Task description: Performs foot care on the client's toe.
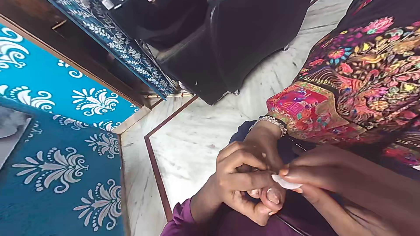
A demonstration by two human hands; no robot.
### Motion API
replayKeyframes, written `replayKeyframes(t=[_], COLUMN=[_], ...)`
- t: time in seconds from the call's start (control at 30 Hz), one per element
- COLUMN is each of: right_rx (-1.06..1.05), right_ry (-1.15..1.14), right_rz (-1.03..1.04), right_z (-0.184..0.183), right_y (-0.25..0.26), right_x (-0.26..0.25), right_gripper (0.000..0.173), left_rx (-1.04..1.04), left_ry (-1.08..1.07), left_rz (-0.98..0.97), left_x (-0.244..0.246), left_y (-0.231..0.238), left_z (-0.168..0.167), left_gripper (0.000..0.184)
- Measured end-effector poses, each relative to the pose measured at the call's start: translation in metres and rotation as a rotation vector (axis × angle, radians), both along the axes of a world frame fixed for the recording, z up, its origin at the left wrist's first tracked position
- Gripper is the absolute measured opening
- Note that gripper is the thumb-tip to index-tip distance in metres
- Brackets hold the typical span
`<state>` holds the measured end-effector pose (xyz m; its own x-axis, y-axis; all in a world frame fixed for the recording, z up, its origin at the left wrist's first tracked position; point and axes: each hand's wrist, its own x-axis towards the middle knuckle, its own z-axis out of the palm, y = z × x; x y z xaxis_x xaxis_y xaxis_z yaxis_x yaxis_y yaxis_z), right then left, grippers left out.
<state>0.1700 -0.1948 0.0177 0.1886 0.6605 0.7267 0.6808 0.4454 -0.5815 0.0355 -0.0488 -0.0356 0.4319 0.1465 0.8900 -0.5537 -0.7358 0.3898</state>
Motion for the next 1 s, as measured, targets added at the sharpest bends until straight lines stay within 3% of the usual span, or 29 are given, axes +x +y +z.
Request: replayKeyframes(t=[0.27,0.43,0.63,0.73,0.83,1.0], right_rx=[0.043,-0.073,-0.104,-0.053,0.015,-0.111], right_ry=[-0.161,-0.326,-0.31,-0.274,-0.232,-0.249], right_rz=[0.056,0.12,0.108,0.153,0.074,0.0], right_z=[-0.004,0.003,0.005,0.002,-0.003,0.005], right_y=[0.001,-0.003,-0.003,-0.002,-0.002,-0.008], right_x=[-0.003,0.003,-0.003,0.002,-0.003,-0.015], right_gripper=[0.011,0.019,0.016,0.013,0.008,0.01], left_rx=[0.048,0.003,-0.021,-0.017,-0.041,-0.032], left_ry=[-0.036,-0.047,-0.019,-0.005,-0.01,-0.009], left_rz=[0.018,-0.006,-0.047,-0.093,-0.049,-0.03], left_x=[0.003,0.003,-0.001,-0.002,-0.002,-0.002], left_y=[0.003,0.004,0.006,0.008,0.01,0.01], left_z=[-0.001,-0.002,0.0,-0.001,-0.004,-0.003], left_gripper=[0.042,0.04,0.032,0.031,0.031,0.03])
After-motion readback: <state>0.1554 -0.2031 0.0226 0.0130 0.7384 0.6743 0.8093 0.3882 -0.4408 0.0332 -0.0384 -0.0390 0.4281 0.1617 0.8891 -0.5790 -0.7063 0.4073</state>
